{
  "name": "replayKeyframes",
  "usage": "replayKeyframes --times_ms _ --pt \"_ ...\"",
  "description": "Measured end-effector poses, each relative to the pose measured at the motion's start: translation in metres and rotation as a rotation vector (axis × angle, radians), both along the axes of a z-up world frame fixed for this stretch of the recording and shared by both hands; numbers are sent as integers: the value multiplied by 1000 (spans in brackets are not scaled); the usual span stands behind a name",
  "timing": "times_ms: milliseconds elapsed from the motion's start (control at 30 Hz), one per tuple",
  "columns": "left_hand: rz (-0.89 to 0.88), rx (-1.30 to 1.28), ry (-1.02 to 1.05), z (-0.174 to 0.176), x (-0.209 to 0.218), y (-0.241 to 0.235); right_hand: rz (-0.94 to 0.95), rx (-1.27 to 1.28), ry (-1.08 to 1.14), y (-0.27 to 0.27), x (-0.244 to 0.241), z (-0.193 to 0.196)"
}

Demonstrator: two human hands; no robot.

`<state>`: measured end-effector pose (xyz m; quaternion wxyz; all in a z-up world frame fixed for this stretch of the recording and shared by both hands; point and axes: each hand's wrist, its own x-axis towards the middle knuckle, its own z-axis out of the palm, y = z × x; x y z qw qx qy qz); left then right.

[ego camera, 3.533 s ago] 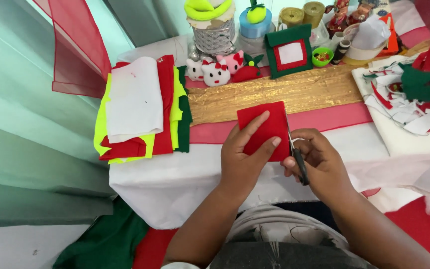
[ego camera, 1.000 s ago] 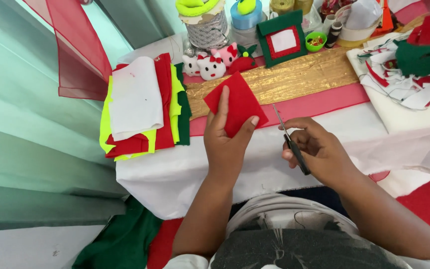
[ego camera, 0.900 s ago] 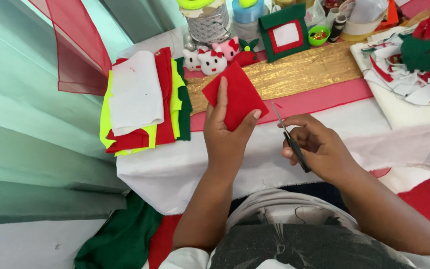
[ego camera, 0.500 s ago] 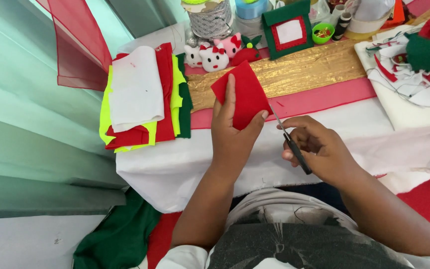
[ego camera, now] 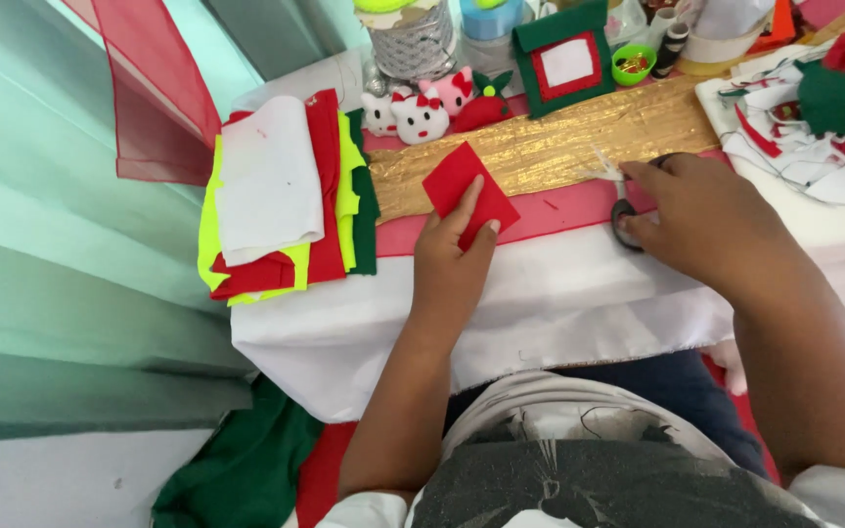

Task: Cutting and shaping small pieces of red felt to create decorations on a craft table.

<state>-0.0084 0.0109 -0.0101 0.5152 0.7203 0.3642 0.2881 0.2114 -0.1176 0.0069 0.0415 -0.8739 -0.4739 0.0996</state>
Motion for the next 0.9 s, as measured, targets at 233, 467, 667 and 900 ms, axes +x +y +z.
replayKeyframes --times_ms 233,467,667,900 --pt "25 0 18 -1 0 2 -69 -345 -165 26 -10 18" --pt "4 65 -26 -12 -2 7 140 152 -302 38 -23 -22" --pt "-18 73 -7 -17 -2 10 139 343 -374 52 -24 -79" --pt "-48 -12 86 -11 2 13 237 300 -509 62 -15 -100"
